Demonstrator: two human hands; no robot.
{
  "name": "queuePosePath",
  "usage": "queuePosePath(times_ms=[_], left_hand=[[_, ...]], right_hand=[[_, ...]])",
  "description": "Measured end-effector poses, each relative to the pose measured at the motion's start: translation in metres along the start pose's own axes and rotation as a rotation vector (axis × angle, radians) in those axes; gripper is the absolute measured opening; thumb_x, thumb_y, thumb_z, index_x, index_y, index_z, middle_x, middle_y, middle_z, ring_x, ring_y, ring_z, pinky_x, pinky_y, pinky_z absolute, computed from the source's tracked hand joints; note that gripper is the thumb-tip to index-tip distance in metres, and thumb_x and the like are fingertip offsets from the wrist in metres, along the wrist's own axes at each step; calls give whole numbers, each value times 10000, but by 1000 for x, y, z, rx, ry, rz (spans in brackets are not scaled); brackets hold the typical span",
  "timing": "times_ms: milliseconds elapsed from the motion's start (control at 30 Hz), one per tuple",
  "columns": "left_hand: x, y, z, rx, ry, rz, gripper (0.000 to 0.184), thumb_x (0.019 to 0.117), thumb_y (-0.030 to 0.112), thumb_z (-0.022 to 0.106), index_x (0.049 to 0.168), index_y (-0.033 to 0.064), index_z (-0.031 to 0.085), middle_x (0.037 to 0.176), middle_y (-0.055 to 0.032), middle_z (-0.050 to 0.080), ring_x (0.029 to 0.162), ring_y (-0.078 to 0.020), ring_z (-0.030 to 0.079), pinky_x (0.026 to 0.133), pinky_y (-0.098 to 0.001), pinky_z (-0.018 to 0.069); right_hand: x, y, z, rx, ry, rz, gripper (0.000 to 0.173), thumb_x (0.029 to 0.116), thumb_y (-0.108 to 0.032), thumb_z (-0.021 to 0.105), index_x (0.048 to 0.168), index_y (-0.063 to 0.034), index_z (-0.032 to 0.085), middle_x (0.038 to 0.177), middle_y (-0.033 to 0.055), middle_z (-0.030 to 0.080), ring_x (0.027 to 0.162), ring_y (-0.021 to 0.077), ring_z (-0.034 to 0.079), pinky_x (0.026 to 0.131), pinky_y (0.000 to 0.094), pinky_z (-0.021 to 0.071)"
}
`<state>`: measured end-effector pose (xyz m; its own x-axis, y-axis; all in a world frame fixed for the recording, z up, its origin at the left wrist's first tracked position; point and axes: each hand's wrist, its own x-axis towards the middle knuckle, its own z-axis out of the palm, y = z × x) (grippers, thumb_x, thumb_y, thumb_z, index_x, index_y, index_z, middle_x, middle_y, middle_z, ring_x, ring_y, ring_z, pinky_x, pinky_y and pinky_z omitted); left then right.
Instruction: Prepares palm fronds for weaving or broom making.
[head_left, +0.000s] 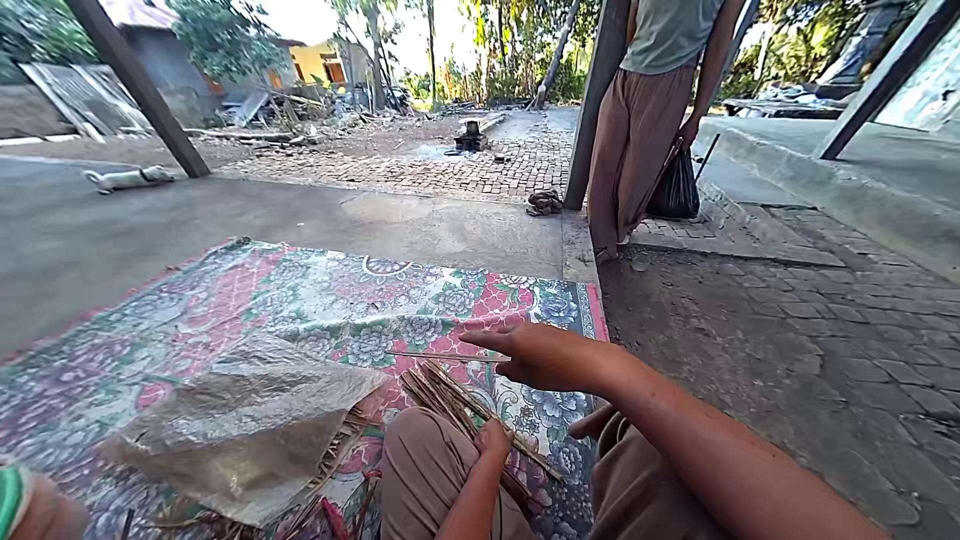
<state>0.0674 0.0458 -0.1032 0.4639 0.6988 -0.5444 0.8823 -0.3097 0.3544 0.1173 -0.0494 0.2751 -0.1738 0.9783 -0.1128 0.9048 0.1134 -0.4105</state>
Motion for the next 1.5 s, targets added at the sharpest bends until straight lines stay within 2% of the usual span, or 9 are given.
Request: queuePosePath(times_ms=[233,367,500,600,833,967,1100,1300,1500], left_hand=[[12,-3,2,-137,0,68,384,983,347,602,1137,5,685,1225,-214,674,1180,-354,643,972,-567,507],[9,0,4,-981,-15,60,269,1057,177,539,1182,-60,559,976,-202,688,740,-251,691,666,-392,578],[-13,5,-25,-1630,-94,-22,136,1050,140,518,1121,27,540,806,-96,626,566,-124,556,469,-242,434],[-21,12,-54,-1853,-172,35,165,1066,165,463,982,58,556,714,-56,615,504,-91,547,432,-208,443],[-67,35,-128,-1919,-64,285,274,1081,157,373,928,54,576,717,-47,650,549,-87,601,475,-199,477],[-103,57,-169,-1817,75,512,262,1094,135,354,1011,22,576,765,-53,669,586,-75,599,506,-198,474],[-144,82,-206,-1723,200,722,207,1076,90,378,1006,26,562,730,-41,656,592,-85,611,543,-219,506],[-169,83,-197,-1672,291,927,181,1043,84,435,1079,22,601,882,-105,719,611,-86,631,548,-211,517],[-161,73,-192,-1680,309,946,151,1029,43,504,1170,19,554,912,-120,719,615,-95,647,546,-204,531]], right_hand=[[0,7,2,-16,-10,-7,579,1046,-88,512,1603,-151,366,1263,216,652,991,357,669,928,550,508],[2,16,5,-15,-25,-15,567,1049,-106,513,1597,-167,381,1305,194,644,1008,353,676,930,560,513],[5,21,6,13,-60,-10,544,1060,-114,513,1589,-156,396,1309,192,649,1058,343,678,957,534,517],[7,28,4,41,-76,-7,533,1057,-94,513,1579,-125,408,1277,207,659,960,319,692,903,496,537],[6,40,-1,90,-42,10,515,1046,-73,522,1554,-88,442,1243,212,673,943,298,695,887,459,547],[1,37,-7,-33,113,143,497,1037,-133,552,1530,-132,493,1289,221,648,1069,380,667,959,593,502],[-7,35,-18,-93,327,250,426,1036,-187,593,1460,-154,581,1199,198,676,995,382,686,854,619,535],[-15,43,-21,-54,401,200,271,1016,-147,636,1264,-58,698,1023,146,717,888,324,695,806,593,557],[-9,41,-18,0,211,285,219,1030,-207,615,1163,-84,737,982,126,726,921,305,688,848,586,529]])
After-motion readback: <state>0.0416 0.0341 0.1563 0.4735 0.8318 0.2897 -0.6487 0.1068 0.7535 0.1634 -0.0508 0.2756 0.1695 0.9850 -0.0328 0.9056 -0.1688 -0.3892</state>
